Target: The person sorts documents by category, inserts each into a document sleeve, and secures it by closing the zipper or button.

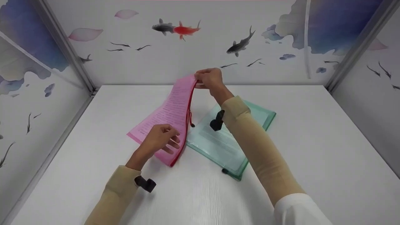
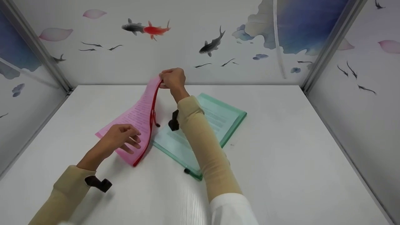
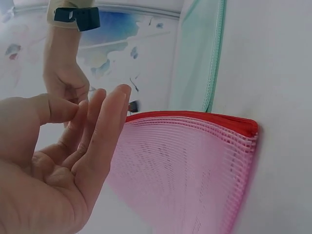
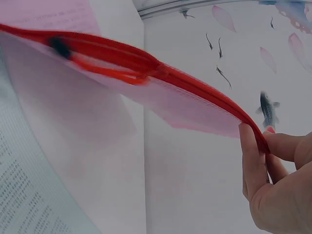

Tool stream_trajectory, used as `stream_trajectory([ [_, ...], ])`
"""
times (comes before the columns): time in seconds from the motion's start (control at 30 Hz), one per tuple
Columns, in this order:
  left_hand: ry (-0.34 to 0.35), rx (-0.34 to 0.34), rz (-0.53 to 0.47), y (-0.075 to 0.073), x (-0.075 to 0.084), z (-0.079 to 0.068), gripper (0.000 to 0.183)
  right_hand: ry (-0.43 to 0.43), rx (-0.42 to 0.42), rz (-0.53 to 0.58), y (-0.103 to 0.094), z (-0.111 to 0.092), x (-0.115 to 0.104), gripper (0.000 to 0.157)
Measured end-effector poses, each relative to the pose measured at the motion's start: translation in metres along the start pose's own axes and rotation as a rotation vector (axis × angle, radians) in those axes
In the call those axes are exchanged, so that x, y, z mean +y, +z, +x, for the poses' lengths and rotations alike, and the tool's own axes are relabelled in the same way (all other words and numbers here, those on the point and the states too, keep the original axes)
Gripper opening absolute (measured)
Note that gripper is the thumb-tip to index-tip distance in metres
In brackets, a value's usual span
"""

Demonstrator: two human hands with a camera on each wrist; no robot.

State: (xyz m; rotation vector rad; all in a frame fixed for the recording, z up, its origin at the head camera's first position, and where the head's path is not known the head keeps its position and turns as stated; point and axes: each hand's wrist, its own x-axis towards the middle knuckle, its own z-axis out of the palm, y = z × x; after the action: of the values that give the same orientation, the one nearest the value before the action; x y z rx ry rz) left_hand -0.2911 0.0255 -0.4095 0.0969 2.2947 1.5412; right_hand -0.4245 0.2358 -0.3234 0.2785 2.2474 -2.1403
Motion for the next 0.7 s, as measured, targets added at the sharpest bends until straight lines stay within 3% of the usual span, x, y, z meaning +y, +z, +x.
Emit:
stream_trajectory([
  [0.2,-0.063,0.037,0.024,0.012,0.011,0.017,0.030,0.010,0.003,0.008,0.002,-0.002,-0.003,0.029],
  [0.43,-0.036,0.003,-0.031,0.028,0.024,0.025,0.037,-0.001,0.002,0.012,0.002,-0.003,-0.007,0.029],
  [0.7,-0.045,-0.035,-0.042,0.044,0.026,0.031,0.078,-0.003,0.005,0.058,-0.003,-0.003,-0.011,0.028],
])
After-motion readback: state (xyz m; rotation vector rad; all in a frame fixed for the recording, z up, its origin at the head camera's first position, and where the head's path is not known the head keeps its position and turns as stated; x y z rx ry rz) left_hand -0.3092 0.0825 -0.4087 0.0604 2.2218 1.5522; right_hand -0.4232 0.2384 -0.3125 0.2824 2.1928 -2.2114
